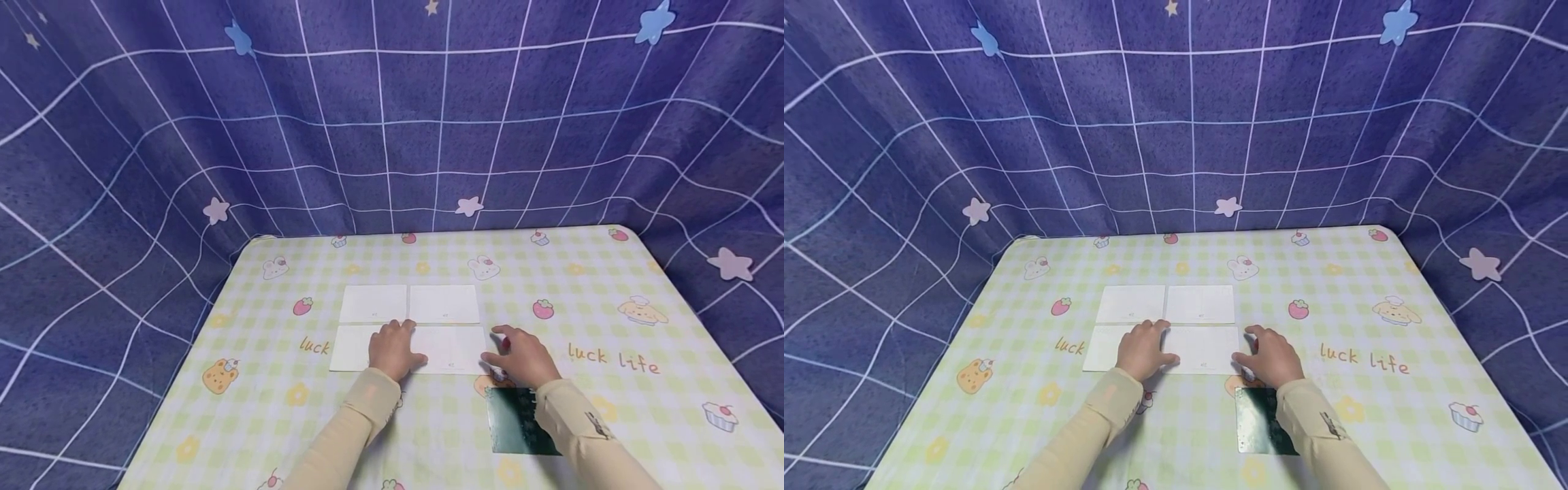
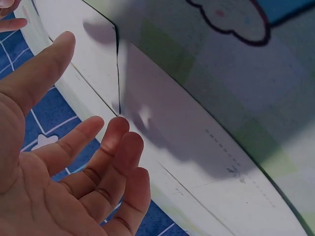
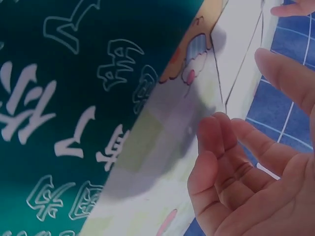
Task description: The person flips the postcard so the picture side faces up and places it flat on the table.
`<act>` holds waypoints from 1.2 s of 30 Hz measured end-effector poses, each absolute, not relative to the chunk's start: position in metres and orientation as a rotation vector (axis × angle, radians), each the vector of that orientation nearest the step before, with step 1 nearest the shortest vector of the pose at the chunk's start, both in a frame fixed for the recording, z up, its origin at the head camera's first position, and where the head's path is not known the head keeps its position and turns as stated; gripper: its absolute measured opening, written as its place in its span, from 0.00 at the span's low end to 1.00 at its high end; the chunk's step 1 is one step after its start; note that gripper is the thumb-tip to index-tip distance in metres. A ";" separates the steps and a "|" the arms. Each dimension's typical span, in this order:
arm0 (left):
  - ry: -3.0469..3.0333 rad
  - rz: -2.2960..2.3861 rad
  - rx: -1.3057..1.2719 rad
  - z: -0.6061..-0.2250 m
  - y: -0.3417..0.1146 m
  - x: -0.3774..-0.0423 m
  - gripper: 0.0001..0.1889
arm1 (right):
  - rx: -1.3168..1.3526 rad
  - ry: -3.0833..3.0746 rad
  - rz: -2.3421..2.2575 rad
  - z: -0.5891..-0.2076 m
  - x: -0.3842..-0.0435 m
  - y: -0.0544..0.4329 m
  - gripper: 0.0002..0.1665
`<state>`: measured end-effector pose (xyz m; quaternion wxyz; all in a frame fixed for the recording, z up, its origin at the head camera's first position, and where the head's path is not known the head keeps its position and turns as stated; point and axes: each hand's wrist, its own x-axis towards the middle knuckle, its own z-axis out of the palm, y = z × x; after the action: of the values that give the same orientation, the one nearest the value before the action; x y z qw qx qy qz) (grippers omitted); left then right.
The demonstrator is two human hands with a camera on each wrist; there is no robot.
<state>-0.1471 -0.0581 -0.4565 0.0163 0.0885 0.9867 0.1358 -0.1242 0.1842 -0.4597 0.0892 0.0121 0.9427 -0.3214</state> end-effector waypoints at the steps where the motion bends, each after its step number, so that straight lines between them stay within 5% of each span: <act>1: 3.063 0.420 0.271 -0.457 -0.058 -0.148 0.37 | 0.046 2.796 -0.957 -0.460 -0.125 0.184 0.37; 21: 2.975 0.380 0.255 -0.466 -0.062 -0.158 0.44 | 0.101 2.706 -0.990 -0.471 -0.137 0.173 0.49; 36: 2.978 0.414 0.262 -0.469 -0.062 -0.156 0.43 | 0.036 2.769 -0.920 -0.473 -0.141 0.168 0.48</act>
<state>-0.1562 -0.0621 -0.4693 0.0620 0.0866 0.9848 0.1370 -0.1407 0.1683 -0.4729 0.1115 0.0123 0.9430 -0.3134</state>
